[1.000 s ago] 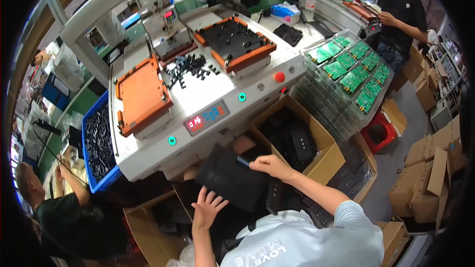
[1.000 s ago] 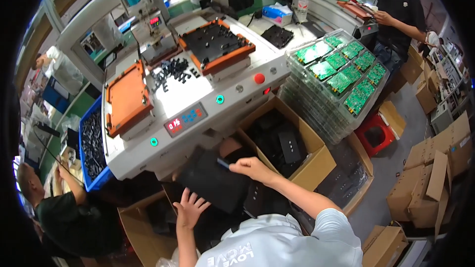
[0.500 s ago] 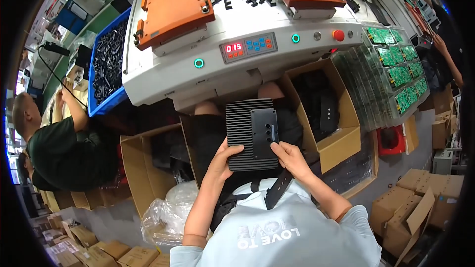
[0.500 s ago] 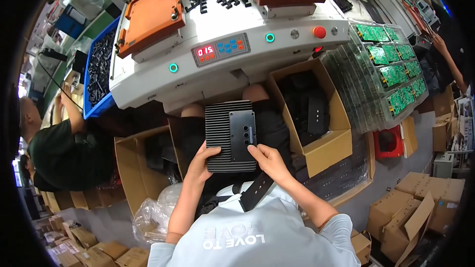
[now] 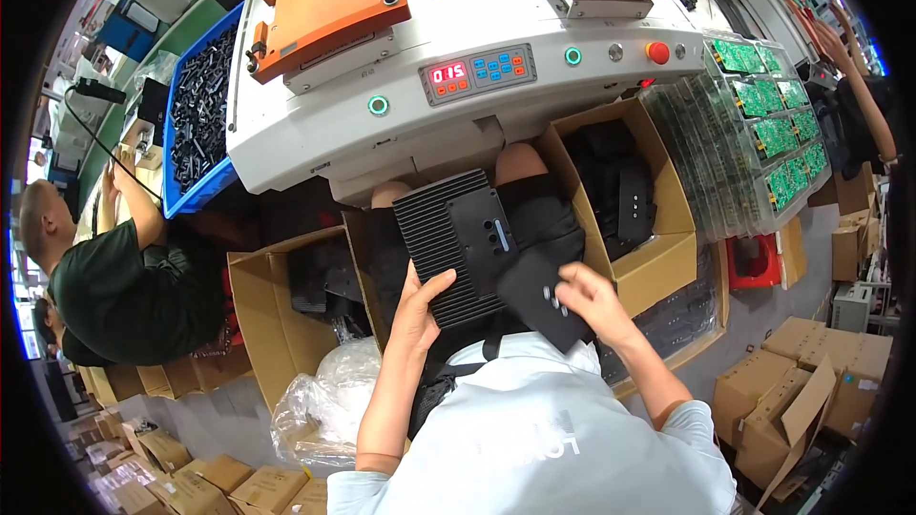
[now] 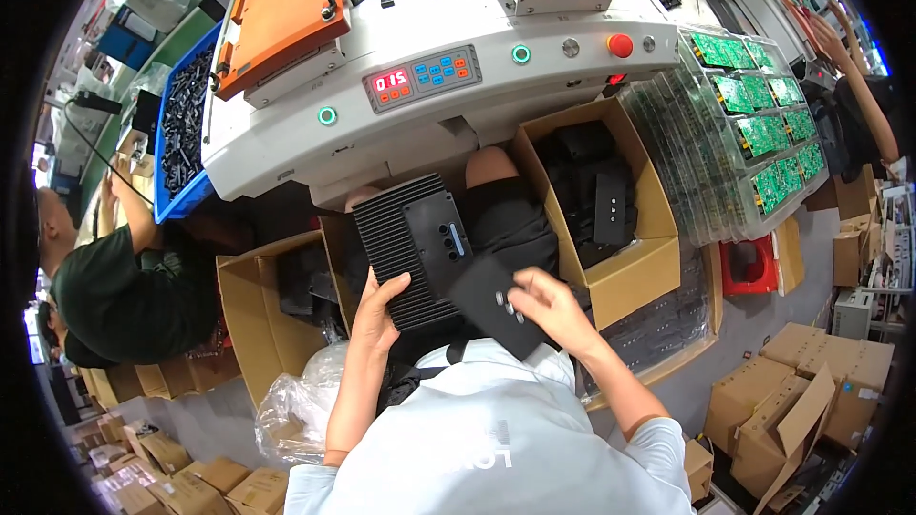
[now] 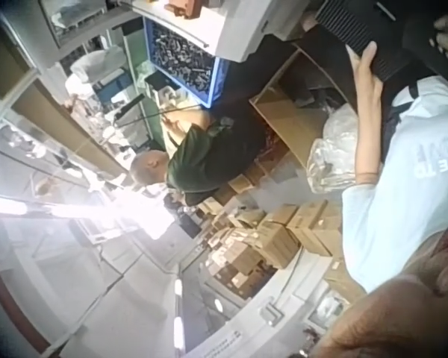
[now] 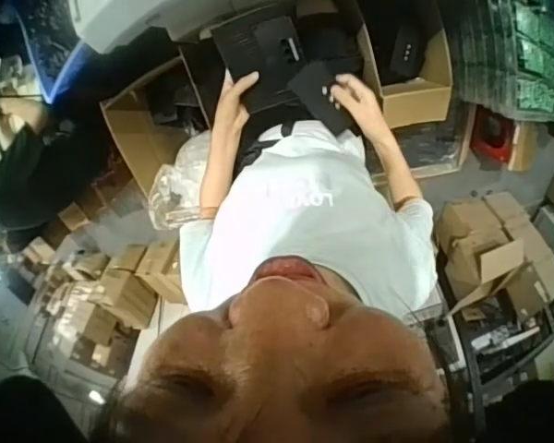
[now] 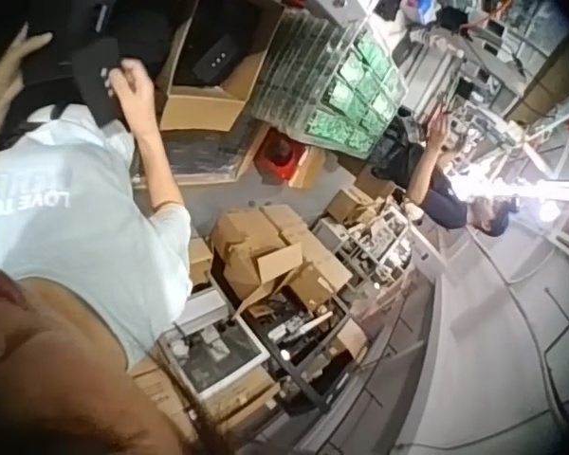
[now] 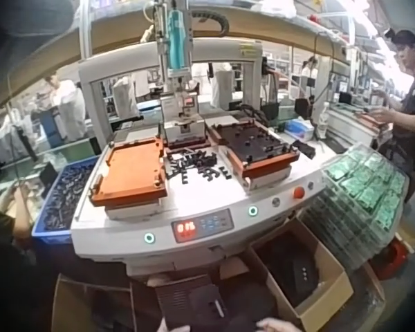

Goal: The person is assembling electronic components using a machine jig and packaging them into boxes on a factory line.

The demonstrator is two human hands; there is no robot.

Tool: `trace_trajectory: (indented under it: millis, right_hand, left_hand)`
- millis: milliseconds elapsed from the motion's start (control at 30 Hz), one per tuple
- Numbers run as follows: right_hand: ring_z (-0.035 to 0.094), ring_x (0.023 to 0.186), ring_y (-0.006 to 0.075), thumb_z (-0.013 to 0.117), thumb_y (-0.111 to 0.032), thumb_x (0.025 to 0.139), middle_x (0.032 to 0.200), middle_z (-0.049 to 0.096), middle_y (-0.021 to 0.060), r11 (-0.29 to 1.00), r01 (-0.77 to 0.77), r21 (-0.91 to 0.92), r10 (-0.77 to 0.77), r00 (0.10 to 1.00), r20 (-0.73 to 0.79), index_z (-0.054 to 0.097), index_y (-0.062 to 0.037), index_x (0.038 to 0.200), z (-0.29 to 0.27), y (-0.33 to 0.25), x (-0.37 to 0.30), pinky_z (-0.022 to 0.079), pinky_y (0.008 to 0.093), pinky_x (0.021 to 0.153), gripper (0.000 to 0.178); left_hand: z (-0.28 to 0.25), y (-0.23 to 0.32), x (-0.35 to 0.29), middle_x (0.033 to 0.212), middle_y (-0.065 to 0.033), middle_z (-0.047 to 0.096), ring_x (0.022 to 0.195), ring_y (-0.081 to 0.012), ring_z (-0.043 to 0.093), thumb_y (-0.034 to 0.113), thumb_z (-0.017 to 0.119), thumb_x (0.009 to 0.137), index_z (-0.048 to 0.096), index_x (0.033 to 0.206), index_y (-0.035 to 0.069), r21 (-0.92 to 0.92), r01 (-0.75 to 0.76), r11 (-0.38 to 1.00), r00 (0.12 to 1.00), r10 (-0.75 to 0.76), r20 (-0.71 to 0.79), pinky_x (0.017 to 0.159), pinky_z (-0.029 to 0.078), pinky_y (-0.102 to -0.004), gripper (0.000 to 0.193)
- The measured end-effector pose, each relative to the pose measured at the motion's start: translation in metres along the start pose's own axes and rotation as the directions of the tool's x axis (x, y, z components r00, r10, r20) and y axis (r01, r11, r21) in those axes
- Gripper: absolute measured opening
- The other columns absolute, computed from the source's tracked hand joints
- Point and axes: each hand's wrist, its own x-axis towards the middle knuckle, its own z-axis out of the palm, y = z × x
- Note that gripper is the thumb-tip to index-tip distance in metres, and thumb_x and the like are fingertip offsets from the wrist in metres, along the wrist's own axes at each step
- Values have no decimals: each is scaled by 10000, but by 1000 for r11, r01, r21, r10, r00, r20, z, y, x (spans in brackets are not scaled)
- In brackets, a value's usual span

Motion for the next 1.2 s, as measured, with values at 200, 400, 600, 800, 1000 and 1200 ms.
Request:
trace_trajectory:
  millis: [200, 400, 600, 800, 1000, 1200]
  right_hand:
    - [560, 954, 65, 600, -82, 939, 1072, 611, 41, 987, 158, -33, -161, 982, -104, 509, -3, 1162, 44, -26, 54, 473, 236, 814, 253]
    - [595, 827, 186, 656, -186, 906, 1015, 579, 104, 643, 217, -735, -481, 861, -167, 515, -14, 1177, 57, -27, 60, 493, 308, 735, 351]
    - [558, 834, 217, 695, -207, 865, 1132, 492, 134, 401, 218, -890, -627, 774, -93, 480, -40, 1250, 49, -17, 66, 491, 318, 738, 472]
    - [551, 860, 131, 691, -88, 828, 1110, 490, 108, 910, 167, -379, -233, 963, -135, 303, -57, 1405, 42, -9, 70, 491, 275, 786, 696]
    - [560, 871, 122, 681, -41, 816, 1049, 513, 96, 897, 165, -410, -233, 965, -121, 256, -59, 1433, 37, 1, 71, 488, 274, 789, 750]
    - [560, 847, 120, 696, -63, 803, 966, 535, 83, 868, 95, -488, -191, 970, -151, 256, -55, 1428, 29, 21, 77, 479, 267, 773, 765]
  left_hand:
    - [22, -11, -7, 1260, -73, 549, 1185, -183, 525, -3, 673, 814, 389, 1370, 68, 36, -45, 998, 996, 43, 73, 1043, 389, -330, 628]
    - [22, -8, -5, 1250, -80, 549, 1165, -178, 541, -10, 660, 837, 393, 1359, 64, 55, -28, 998, 998, 25, 53, 1010, 437, -332, 591]
    - [26, -10, -5, 1207, -92, 571, 1125, -180, 572, -11, 667, 834, 416, 1323, 58, 70, -43, 997, 998, 40, 42, 970, 482, -338, 553]
    - [15, -17, 2, 1149, -101, 599, 1060, -193, 607, 4, 693, 819, 432, 1297, 46, 53, 33, 998, 997, -36, 62, 925, 510, -337, 546]
    - [17, -22, 5, 1147, -104, 593, 1062, -193, 588, 55, 773, 759, 443, 1265, 22, 359, 4, 933, 1000, 2, -17, 936, 473, -326, 606]
    - [10, -31, 18, 1079, -110, 614, 993, -184, 609, 74, 792, 740, 447, 1221, 11, 458, 35, 888, 999, -22, -34, 895, 484, -311, 596]
